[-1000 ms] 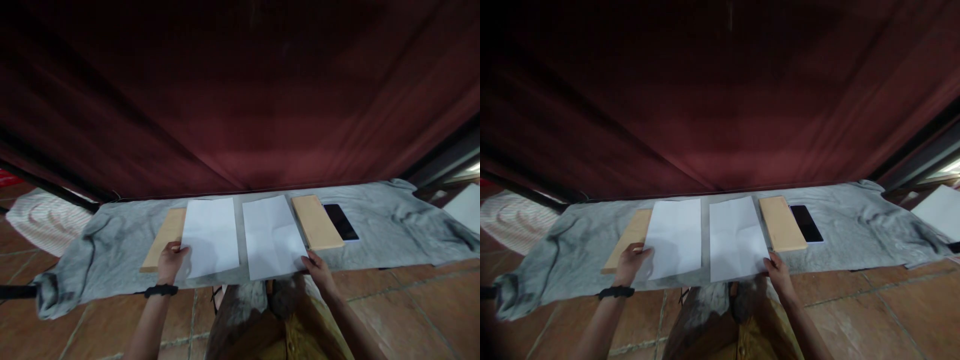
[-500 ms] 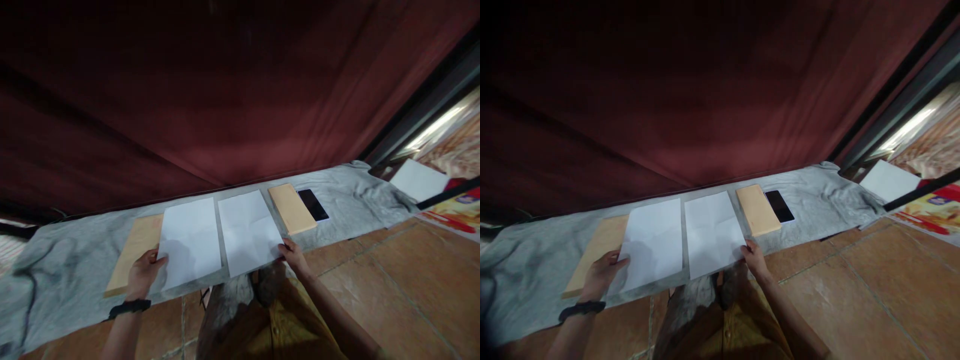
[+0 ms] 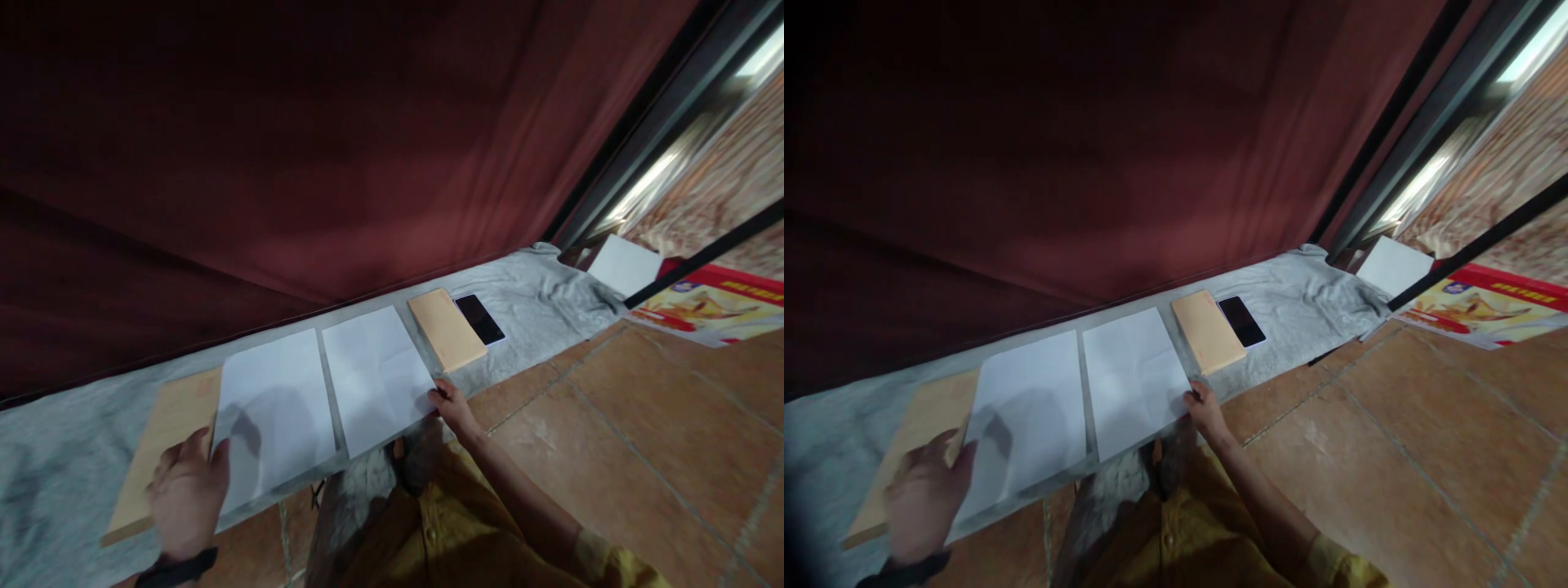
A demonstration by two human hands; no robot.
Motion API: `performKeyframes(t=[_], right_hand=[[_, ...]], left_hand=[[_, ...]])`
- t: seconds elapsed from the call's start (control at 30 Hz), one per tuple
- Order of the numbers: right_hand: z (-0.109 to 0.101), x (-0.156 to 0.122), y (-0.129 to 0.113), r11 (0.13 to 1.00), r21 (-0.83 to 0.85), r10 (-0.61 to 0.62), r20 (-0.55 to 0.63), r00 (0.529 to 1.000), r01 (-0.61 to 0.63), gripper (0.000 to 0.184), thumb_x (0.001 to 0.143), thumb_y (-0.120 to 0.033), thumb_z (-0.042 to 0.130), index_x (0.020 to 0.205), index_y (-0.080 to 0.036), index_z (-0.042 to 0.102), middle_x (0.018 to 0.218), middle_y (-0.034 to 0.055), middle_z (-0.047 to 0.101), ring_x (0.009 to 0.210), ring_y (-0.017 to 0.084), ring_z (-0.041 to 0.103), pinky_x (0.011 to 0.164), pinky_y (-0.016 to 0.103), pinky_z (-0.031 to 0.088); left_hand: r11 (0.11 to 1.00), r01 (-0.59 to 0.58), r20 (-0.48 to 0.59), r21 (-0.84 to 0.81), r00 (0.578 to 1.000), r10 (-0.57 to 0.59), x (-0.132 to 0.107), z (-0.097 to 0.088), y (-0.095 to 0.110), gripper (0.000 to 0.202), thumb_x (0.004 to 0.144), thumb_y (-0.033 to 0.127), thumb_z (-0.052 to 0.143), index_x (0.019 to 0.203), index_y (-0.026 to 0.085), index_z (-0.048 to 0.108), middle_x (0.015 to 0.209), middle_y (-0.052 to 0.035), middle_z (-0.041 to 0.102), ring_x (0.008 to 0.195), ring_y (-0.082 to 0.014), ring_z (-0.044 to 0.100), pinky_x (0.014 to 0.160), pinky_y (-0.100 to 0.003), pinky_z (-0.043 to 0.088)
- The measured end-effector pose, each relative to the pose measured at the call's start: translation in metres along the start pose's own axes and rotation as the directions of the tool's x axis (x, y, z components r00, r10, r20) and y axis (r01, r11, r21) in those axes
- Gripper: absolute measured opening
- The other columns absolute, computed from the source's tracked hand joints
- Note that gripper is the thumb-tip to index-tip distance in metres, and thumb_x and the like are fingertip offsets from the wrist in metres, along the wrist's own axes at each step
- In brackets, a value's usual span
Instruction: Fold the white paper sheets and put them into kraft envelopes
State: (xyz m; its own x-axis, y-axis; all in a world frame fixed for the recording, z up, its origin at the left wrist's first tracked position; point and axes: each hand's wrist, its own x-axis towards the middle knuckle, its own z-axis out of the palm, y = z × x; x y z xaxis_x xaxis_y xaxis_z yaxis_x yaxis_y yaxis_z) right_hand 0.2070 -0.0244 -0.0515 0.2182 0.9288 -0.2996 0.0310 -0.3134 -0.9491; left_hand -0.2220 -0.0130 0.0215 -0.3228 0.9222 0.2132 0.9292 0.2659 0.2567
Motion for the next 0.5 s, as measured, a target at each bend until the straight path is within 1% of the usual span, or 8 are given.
performKeyframes(t=[0.03, 0.07, 0.1, 0.17, 0.23, 0.3, 0.4, 0.5], right_hand=[[-0.001, -0.001, -0.001, 0.999, -0.036, -0.024, -0.005, 1.0, 0.024, 0.03, 0.075, -0.034, 0.054, 0.096, -0.017, 0.067, 0.075, 0.002, 0.063, 0.068, 0.017, 0.06, 0.055, 0.026, 0.053], [-0.001, -0.002, -0.002, 0.995, -0.082, -0.059, -0.008, 0.998, 0.058, 0.031, 0.077, -0.032, 0.052, 0.1, -0.017, 0.067, 0.077, 0.0025, 0.064, 0.069, 0.018, 0.061, 0.059, 0.027, 0.054], [-0.002, -0.003, -0.004, 0.985, -0.14, -0.104, -0.007, 0.995, 0.102, 0.032, 0.08, -0.03, 0.051, 0.105, -0.016, 0.066, 0.079, 0.003, 0.066, 0.071, 0.018, 0.062, 0.062, 0.028, 0.055], [-0.003, -0.008, -0.007, 0.938, -0.289, -0.197, 0.003, 0.98, 0.189, 0.037, 0.084, -0.028, 0.049, 0.115, -0.015, 0.063, 0.082, 0.004, 0.068, 0.073, 0.019, 0.065, 0.07, 0.031, 0.056], [-0.007, -0.014, -0.008, 0.856, -0.457, -0.263, 0.02, 0.965, 0.243, 0.041, 0.088, -0.026, 0.047, 0.126, -0.013, 0.058, 0.084, 0.0059, 0.07, 0.074, 0.021, 0.067, 0.073, 0.033, 0.056], [-0.014, -0.022, -0.008, 0.753, -0.599, -0.294, 0.064, 0.954, 0.272, 0.042, 0.093, -0.024, 0.044, 0.132, -0.012, 0.055, 0.086, 0.0079, 0.072, 0.075, 0.023, 0.069, 0.072, 0.034, 0.056], [-0.025, -0.034, -0.009, 0.593, -0.743, -0.296, 0.157, 0.942, 0.31, 0.039, 0.095, -0.02, 0.046, 0.132, -0.016, 0.056, 0.091, 0.009, 0.074, 0.078, 0.023, 0.071, 0.071, 0.032, 0.056], [-0.03, -0.038, -0.019, 0.49, -0.811, -0.339, 0.159, 0.927, 0.319, 0.038, 0.095, -0.019, 0.048, 0.132, -0.018, 0.057, 0.099, 0.0105, 0.074, 0.085, 0.023, 0.072, 0.076, 0.031, 0.057]], left_hand=[[0.998, -0.065, -0.028, -0.017, 0.998, 0.065, -0.004, 0.006, 0.019, 0.05, 0.091, 0.046, 0.046, 0.125, 0.014, 0.06, 0.117, -0.0175, 0.067, 0.104, -0.0322, 0.066, 0.088, -0.048, 0.056], [0.98, -0.181, -0.011, -0.079, 0.984, 0.181, -0.009, 0.014, 0.041, 0.048, 0.094, 0.045, 0.043, 0.126, 0.014, 0.06, 0.123, -0.0174, 0.065, 0.112, -0.0317, 0.064, 0.095, -0.048, 0.054], [0.946, -0.286, -0.014, -0.153, 0.958, 0.287, -0.014, 0.024, 0.067, 0.047, 0.096, 0.041, 0.04, 0.128, 0.014, 0.06, 0.129, -0.0171, 0.063, 0.119, -0.0305, 0.061, 0.103, -0.048, 0.051], [0.848, -0.463, 0.017, -0.256, 0.875, 0.483, -0.025, 0.046, 0.119, 0.047, 0.099, 0.038, 0.037, 0.134, 0.015, 0.057, 0.142, -0.0163, 0.056, 0.133, -0.029, 0.053, 0.112, -0.047, 0.045], [0.777, -0.565, 0.048, -0.278, 0.8, 0.599, -0.038, 0.068, 0.167, 0.046, 0.1, 0.035, 0.037, 0.137, 0.016, 0.055, 0.149, -0.0146, 0.052, 0.141, -0.0286, 0.046, 0.116, -0.048, 0.042], [0.745, -0.613, 0.096, -0.263, 0.752, 0.652, -0.051, 0.086, 0.202, 0.046, 0.1, 0.032, 0.037, 0.141, 0.016, 0.053, 0.153, -0.0132, 0.049, 0.145, -0.0294, 0.041, 0.119, -0.05, 0.037], [0.729, -0.641, 0.156, -0.239, 0.716, 0.68, -0.064, 0.101, 0.231, 0.048, 0.1, 0.036, 0.041, 0.143, 0.017, 0.052, 0.154, -0.0134, 0.049, 0.145, -0.0329, 0.04, 0.118, -0.056, 0.035], [0.734, -0.642, 0.183, -0.223, 0.712, 0.678, -0.069, 0.105, 0.237, 0.051, 0.1, 0.04, 0.042, 0.144, 0.016, 0.05, 0.154, -0.0135, 0.048, 0.146, -0.0353, 0.037, 0.119, -0.061, 0.031]])
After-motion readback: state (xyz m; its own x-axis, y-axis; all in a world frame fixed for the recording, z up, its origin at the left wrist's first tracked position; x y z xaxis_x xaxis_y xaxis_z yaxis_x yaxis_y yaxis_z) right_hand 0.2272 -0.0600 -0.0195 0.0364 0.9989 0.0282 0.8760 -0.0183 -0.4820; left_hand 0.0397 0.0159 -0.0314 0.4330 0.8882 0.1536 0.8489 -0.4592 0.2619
